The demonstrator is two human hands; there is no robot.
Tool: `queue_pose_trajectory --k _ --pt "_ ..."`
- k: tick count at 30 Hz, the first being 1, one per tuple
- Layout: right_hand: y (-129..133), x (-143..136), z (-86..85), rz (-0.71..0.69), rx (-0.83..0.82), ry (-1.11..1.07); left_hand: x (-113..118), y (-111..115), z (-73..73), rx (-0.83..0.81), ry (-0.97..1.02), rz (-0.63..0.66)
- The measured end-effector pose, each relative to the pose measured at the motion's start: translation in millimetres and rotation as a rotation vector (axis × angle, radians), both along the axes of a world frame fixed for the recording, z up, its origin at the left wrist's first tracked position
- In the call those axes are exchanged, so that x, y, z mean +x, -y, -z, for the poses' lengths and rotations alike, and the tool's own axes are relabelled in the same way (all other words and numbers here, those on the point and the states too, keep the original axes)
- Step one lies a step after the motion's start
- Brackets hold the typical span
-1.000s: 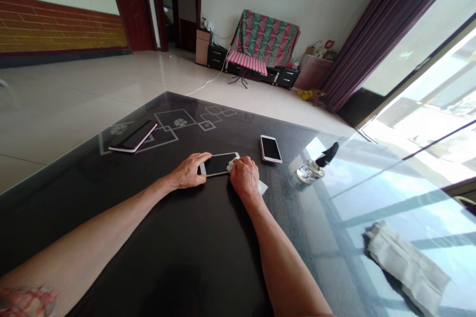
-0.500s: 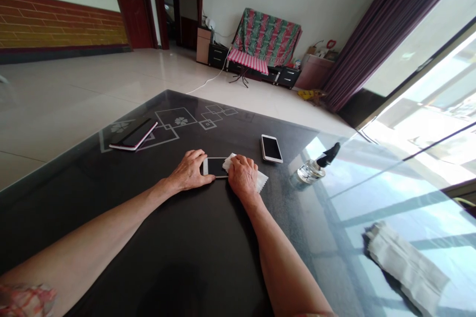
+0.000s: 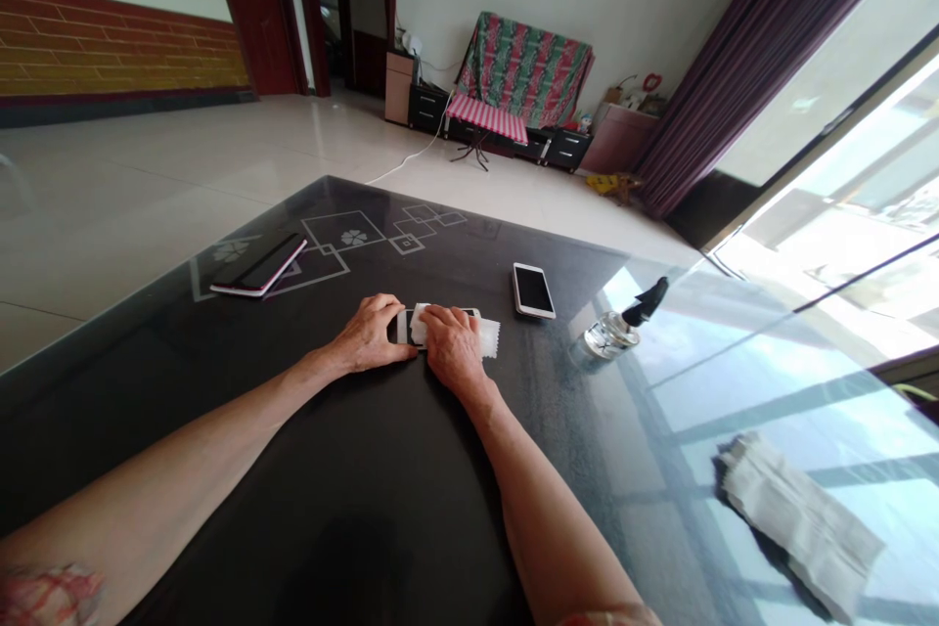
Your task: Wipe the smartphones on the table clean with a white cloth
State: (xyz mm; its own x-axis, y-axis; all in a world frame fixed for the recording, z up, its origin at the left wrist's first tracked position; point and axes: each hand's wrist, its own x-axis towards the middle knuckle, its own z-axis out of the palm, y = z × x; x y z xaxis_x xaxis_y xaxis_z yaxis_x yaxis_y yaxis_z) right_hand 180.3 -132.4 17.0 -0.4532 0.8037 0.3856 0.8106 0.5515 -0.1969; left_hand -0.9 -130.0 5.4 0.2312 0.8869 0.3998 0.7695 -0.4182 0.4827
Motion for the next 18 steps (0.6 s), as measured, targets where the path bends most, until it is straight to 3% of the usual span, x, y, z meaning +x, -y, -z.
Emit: queue_pose_trajectory --k 4,14,18 --pt "2 -3 -2.6 -0.057 0.0 0.005 -1 0 -0.2 -0.016 -0.006 -0.004" --pt "-14 31 -1.9 0.356 0.042 0.049 -4 0 -3.0 -0.038 0.002 0.001" --pt "-12 27 -3.1 0.33 0.026 0.087 -4 0 -2.4 -0.035 0.015 0.0"
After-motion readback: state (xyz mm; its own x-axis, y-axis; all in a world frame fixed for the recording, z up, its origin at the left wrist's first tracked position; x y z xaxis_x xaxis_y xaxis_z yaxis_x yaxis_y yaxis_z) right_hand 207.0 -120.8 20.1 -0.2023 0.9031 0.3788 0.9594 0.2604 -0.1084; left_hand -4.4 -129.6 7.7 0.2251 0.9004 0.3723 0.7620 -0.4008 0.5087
